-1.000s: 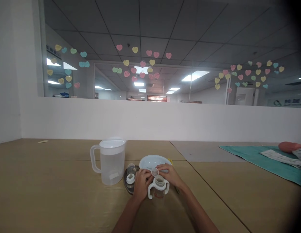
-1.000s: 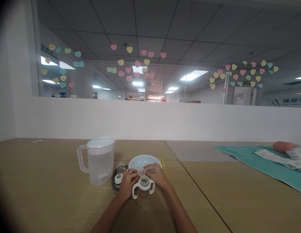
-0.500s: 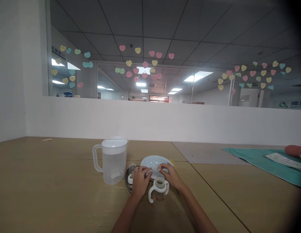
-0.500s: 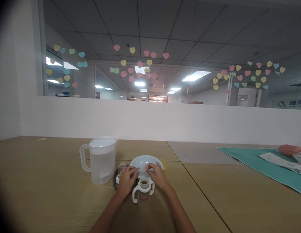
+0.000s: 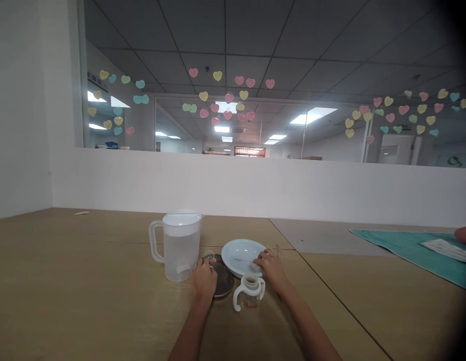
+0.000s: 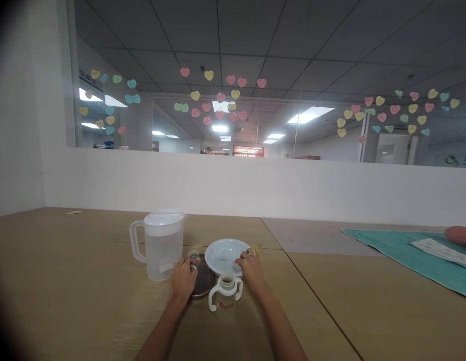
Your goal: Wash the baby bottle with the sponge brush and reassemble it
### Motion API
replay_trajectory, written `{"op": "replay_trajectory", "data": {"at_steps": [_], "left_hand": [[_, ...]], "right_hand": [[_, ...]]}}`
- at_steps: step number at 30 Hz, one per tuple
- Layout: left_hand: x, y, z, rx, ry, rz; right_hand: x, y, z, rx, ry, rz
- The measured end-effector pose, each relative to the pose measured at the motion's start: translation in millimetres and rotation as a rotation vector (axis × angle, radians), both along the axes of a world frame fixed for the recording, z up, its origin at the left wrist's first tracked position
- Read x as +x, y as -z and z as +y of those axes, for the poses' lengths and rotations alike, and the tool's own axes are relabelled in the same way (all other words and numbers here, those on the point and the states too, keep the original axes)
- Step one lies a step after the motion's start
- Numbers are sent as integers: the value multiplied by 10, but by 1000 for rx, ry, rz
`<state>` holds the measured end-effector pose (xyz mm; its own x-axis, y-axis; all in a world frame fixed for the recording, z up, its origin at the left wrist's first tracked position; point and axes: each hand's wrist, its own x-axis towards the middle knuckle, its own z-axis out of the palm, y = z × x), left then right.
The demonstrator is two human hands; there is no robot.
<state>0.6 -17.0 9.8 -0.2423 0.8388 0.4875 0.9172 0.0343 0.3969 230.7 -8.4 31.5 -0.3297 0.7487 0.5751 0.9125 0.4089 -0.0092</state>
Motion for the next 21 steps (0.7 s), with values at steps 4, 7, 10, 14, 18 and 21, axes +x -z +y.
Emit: {"op": "replay_trajectory", "data": {"at_steps": [4,7,10,14,18,21], "left_hand": [[9,23,11,-4,-18,24],[6,58,31,-11,-28,38],[-5,75,44,-8,-14,41],[-12,43,39,69,-7,9],[7,7,22,252,-6,-36],[36,2,14,388,50,-84]], "right_hand": [[-19,4,48,-41,-8,25],[-14,21,99,-87,-35,86],[-14,33,124,-88,-103,200],[-35,-9,99,88,-187,633],[-57,-130,31,87,-317,1222],[-65,-223,-41,-98,-533,1502]]}}
